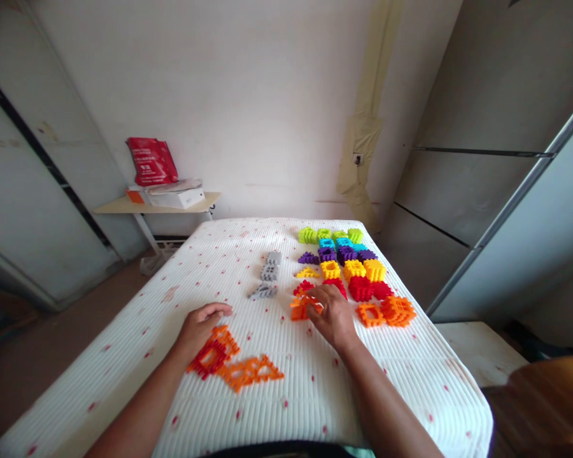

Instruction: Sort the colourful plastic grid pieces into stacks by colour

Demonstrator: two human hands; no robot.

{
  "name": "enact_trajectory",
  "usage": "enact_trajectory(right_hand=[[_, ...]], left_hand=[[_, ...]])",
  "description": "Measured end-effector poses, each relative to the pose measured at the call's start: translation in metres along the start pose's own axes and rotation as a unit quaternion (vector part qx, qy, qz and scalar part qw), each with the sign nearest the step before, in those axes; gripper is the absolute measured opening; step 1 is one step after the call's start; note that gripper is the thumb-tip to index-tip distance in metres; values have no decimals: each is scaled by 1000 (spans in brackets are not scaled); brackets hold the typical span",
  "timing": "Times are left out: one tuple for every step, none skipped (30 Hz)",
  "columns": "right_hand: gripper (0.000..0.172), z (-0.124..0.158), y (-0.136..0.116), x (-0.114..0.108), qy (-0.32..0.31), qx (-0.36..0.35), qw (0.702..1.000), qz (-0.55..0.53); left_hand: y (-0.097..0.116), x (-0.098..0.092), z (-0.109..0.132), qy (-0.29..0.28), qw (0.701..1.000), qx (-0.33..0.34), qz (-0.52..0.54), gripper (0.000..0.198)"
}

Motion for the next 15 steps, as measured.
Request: enact_trajectory(right_hand=[[18, 1, 4, -1, -7, 10, 1000, 8], [18, 2, 7, -2, -15, 18, 1000, 14], [18, 3, 9, -1, -23, 23, 999, 18], [19, 3, 10, 0, -29, 26, 999, 22], [19, 4, 11, 1, -33, 29, 999, 25], [19, 4, 11, 2, -36, 31, 998, 28], [19, 4, 12, 3, -37, 33, 998, 32], [19, 4, 13, 3, -38, 34, 998, 35], [19, 4, 13, 3, -40, 34, 998, 39], [19, 4, 14, 3, -42, 34, 998, 41], [19, 4, 15, 4, -45, 33, 998, 42], [19, 4, 15, 4, -47, 33, 997, 43], [19, 5, 15, 4, -48, 32, 997, 43], [19, 5, 15, 4, -49, 32, 997, 44], [19, 5, 15, 4, -50, 33, 997, 45]], left_hand=[[1, 0, 0, 1, 1000, 0, 0, 24], [1, 0, 0, 1, 1000, 0, 0, 24], [1, 0, 0, 2, 1000, 0, 0, 24], [2, 0, 0, 3, 1000, 0, 1, 24], [2, 0, 0, 4, 1000, -1, 1, 24], [2, 0, 0, 6, 1000, -1, 2, 24], [2, 0, 0, 7, 1000, -1, 2, 24], [2, 0, 0, 8, 1000, -2, 1, 24], [3, -1, 0, 8, 1000, -1, 0, 24], [3, -1, 0, 8, 1000, -1, -1, 24], [3, -1, 0, 7, 1000, 0, -1, 24], [3, -1, 0, 6, 1000, -1, -2, 24], [3, 0, 0, 5, 1000, -2, -2, 24], [3, 0, 0, 4, 1000, -3, -2, 24], [3, 0, 0, 2, 1000, -5, -3, 25]])
Point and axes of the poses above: each hand's wrist, its own z-axis away from the middle knuckle, its own x-axis out of the palm, y = z × x, the point moved 4 cm from there along -z, towards the middle knuckle, and after that the axes turned 7 degrees about -z, right-handed, at the moved point
